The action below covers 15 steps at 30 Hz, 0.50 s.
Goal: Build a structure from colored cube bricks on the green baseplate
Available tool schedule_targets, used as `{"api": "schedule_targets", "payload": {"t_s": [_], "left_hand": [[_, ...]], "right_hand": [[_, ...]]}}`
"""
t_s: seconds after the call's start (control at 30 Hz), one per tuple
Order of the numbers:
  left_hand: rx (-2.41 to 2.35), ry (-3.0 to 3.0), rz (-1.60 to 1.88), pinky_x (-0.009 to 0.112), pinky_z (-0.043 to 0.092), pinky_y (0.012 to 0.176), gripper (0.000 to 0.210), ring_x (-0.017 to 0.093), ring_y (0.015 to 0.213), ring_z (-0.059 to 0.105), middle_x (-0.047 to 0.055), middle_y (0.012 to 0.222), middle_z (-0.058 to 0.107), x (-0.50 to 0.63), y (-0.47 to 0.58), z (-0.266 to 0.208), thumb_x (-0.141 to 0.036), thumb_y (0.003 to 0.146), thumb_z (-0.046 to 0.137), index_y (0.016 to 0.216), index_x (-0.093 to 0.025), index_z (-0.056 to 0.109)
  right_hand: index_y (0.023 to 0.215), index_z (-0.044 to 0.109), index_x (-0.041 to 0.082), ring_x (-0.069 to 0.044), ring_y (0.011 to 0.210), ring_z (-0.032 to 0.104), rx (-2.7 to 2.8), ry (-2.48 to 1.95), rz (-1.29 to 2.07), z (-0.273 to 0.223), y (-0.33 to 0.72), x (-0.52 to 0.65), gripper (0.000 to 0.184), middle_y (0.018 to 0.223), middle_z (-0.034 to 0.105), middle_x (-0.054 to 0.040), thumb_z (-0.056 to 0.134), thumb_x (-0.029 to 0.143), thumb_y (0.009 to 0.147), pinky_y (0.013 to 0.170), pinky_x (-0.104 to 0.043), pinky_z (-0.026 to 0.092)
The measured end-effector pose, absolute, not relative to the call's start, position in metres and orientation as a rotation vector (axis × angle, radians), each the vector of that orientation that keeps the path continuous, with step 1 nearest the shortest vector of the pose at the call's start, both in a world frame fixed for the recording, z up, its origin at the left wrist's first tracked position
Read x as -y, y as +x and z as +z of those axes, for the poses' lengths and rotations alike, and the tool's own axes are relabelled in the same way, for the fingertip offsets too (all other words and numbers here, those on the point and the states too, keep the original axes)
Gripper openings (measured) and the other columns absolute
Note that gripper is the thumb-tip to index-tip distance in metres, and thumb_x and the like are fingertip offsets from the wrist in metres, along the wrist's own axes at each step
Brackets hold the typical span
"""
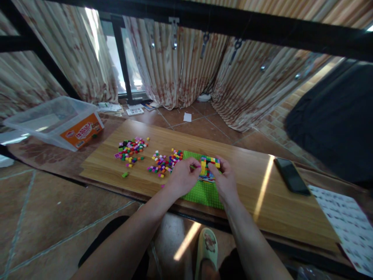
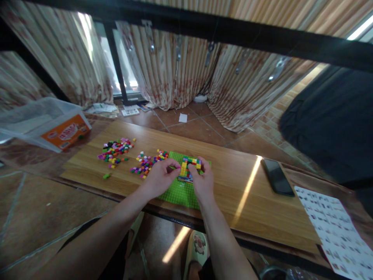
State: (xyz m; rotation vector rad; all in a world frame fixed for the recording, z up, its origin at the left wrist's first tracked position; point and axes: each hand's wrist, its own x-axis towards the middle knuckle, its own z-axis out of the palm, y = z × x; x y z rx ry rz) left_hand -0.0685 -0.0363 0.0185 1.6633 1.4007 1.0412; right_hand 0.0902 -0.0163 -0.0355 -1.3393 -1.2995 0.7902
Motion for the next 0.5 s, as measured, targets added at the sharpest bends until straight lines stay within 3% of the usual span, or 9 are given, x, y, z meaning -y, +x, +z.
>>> {"api": "schedule_targets", "payload": {"t_s": [0.27,0.5], "left_hand": [[-1.462,1.705,0.996,0.025,0.042,0.061,0.010,0.013,0.060,0.057,0.001,0.073,0.069,0.039,-0.067,0.018,-0.016,0.079,0.057,0.079,-0.017,0.066],[-1.430,1.683,0.986,0.025,0.043,0.063,0.010,0.014,0.063,0.059,0.001,0.074,0.069,0.037,-0.069,0.015,-0.016,0.080,0.056,0.079,-0.016,0.066]], "right_hand": [[0.120,0.058,0.019,-0.020,0.092,0.063,1.207,-1.318,0.859,-0.032,0.085,0.017,0.054,0.107,0.066,-0.0086,0.067,0.046,0.074,0.083,-0.041,0.053],[0.109,0.062,0.022,-0.018,0.082,0.066,0.982,-1.175,1.134,-0.025,0.085,0.020,0.049,0.098,0.069,-0.0032,0.074,0.047,0.069,0.076,-0.036,0.056]]}}
